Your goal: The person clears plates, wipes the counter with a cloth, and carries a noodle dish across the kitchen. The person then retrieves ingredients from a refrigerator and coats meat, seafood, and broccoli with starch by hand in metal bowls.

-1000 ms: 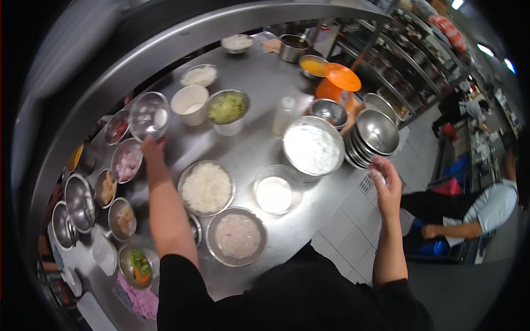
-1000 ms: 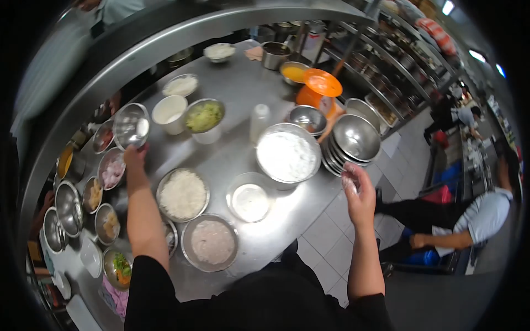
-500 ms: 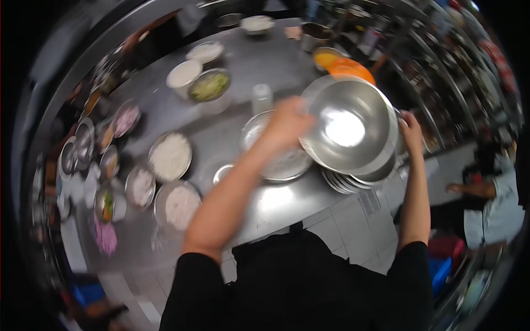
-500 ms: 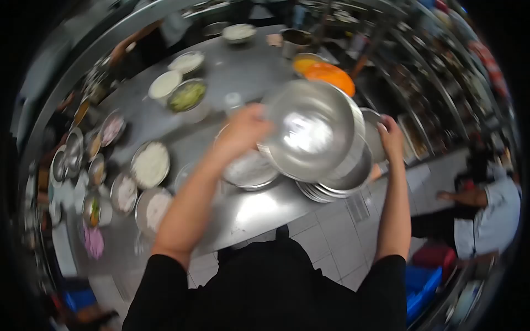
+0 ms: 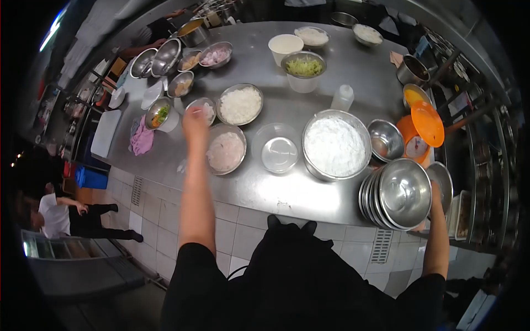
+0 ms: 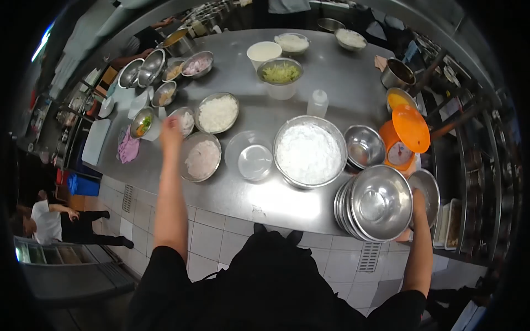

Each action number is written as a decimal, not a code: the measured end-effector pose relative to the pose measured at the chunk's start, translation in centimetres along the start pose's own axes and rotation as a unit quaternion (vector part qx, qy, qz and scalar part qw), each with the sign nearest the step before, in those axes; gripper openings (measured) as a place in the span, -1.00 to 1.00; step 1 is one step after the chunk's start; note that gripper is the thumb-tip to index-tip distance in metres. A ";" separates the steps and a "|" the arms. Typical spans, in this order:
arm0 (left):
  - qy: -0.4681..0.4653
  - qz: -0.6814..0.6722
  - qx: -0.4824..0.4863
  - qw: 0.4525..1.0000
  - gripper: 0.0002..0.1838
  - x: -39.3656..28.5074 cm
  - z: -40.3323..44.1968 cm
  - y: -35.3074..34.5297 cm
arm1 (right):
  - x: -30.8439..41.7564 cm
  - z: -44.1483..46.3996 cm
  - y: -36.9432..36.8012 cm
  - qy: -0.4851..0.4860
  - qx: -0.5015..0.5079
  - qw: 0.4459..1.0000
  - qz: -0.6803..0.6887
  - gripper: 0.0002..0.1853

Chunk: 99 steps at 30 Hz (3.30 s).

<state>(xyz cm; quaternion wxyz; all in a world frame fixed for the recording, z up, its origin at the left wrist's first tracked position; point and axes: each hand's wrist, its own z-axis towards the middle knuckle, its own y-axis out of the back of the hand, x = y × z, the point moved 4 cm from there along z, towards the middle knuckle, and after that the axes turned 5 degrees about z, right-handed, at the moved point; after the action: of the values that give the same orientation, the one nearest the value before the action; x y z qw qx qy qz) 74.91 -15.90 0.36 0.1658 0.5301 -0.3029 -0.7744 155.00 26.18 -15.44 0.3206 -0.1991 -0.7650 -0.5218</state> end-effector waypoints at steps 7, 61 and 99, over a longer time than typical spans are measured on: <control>0.323 -0.249 0.164 0.898 -0.53 19.6 7.4 -2.5 | -0.5 -0.3 2.1 0.036 -0.012 0.955 -0.295 -0.67; -0.015 -0.262 0.400 0.878 -0.77 -17.0 -20.9 -7.4 | 44.9 -13.3 -21.5 0.287 0.045 0.937 -0.193 -0.31; 0.192 -0.224 -0.046 0.954 -0.81 36.4 -26.3 35.9 | 61.7 -59.5 -69.5 0.452 0.379 0.799 -0.116 -0.23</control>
<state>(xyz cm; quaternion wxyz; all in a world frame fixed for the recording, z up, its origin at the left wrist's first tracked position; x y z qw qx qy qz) 82.85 -71.97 -9.47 0.0668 0.7146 -0.1027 -0.6887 83.32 -56.95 -4.10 0.6165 0.2869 -0.6876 -0.2546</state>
